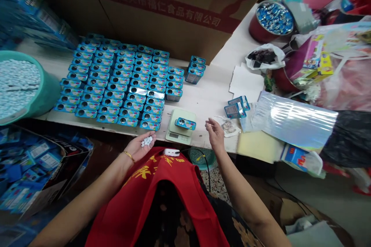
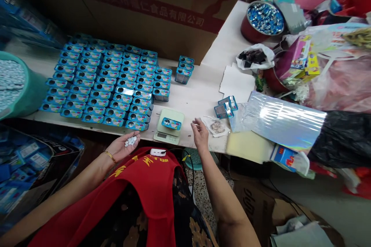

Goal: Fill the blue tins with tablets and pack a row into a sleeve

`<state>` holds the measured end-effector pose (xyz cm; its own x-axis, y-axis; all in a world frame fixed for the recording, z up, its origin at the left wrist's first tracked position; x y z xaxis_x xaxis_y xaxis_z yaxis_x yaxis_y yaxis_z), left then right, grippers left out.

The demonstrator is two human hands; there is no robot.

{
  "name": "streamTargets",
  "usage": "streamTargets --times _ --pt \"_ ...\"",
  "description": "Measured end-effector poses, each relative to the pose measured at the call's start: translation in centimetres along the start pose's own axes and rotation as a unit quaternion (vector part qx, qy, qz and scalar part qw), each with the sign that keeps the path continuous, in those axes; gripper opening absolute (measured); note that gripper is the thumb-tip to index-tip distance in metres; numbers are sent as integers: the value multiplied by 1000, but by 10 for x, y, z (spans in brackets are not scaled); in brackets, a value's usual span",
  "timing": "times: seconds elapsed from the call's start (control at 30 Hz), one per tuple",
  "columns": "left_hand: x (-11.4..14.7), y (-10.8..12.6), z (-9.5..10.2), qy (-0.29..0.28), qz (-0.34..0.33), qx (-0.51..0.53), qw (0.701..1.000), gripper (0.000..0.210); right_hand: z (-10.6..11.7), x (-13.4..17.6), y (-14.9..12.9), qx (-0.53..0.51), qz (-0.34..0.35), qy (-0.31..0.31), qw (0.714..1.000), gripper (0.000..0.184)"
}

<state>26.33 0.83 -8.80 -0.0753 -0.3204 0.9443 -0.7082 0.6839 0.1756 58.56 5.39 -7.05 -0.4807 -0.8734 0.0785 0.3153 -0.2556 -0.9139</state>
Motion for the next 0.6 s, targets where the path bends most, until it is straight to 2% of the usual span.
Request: streamTargets --times 0.13,0.3,0.43,0.6 --pt "-3 -5 10 4 11 -21 1000 17 15 8 21 -11 -38 36 999 40" --pt "-7 -7 18 22 10 -10 1000 15 16 15 22 1 -20 26 999 35" --pt "-7 -9 20 31 10 2 999 14 13 12 4 28 27 27 999 33" --pt "-7 -13 23 32 14 2 999 15 -1 12 -33 55 122 -18 991 38"
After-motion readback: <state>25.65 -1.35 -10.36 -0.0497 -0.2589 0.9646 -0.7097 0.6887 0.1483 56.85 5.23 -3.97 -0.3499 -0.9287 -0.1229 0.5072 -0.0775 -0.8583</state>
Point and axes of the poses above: each hand's wrist, its own x-axis away from the middle knuckle, its own z-axis out of the back of the hand, y = z × x, the point moved 7 cm from there along -x, towards the middle knuckle, and after that the axes turned 10 degrees about y, right-handed, at the moved point
